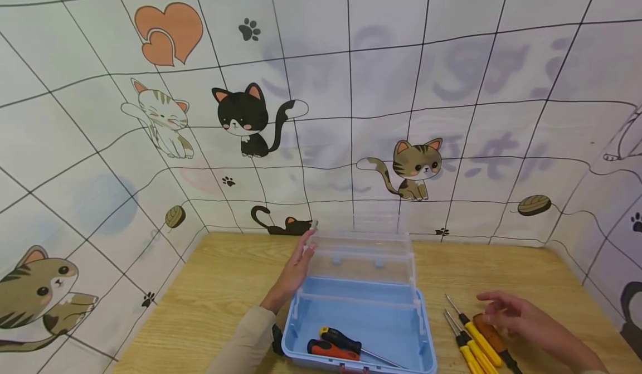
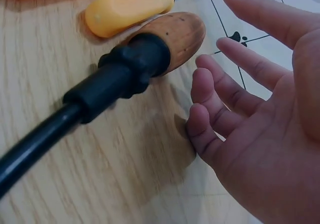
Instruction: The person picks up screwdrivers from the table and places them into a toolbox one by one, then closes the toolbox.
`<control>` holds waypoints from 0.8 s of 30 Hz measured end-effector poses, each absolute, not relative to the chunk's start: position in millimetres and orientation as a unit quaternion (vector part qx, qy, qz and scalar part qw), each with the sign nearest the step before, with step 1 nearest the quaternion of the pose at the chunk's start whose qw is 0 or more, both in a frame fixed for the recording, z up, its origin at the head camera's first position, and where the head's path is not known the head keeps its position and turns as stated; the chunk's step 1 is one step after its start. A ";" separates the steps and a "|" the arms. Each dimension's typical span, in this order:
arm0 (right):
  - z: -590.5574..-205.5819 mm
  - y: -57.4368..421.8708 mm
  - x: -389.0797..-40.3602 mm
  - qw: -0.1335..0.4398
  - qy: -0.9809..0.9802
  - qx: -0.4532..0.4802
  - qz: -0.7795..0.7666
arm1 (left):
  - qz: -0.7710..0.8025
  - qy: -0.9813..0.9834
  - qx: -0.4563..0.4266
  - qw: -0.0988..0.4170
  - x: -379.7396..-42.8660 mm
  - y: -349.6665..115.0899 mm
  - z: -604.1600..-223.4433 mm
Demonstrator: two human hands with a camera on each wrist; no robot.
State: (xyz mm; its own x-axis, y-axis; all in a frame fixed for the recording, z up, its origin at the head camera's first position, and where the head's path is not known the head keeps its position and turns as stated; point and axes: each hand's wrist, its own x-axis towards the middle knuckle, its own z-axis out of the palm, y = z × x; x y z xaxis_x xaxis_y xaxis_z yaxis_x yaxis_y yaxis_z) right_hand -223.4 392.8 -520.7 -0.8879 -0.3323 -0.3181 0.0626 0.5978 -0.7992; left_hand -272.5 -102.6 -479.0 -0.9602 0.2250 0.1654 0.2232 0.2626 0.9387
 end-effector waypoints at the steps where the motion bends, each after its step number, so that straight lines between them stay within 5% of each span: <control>1: -522.5 392.8 -224.2 0.232 0.862 -0.075 -0.444 | 0.592 0.794 0.141 0.000 -271.7 -102.6 -478.3; 24: -541.3 398.1 -221.5 0.249 0.842 -0.121 -0.463 | 0.591 0.795 0.136 0.004 -273.7 -103.1 -480.0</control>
State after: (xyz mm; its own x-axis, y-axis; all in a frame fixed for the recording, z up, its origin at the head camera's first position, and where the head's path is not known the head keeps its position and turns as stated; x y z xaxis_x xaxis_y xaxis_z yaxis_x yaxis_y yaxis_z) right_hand -221.5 398.1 -541.3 -0.8471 -0.4342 -0.3065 0.0257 0.5425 -0.8396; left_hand -273.7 -103.1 -480.0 -0.9628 0.2214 0.1548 0.2119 0.2638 0.9410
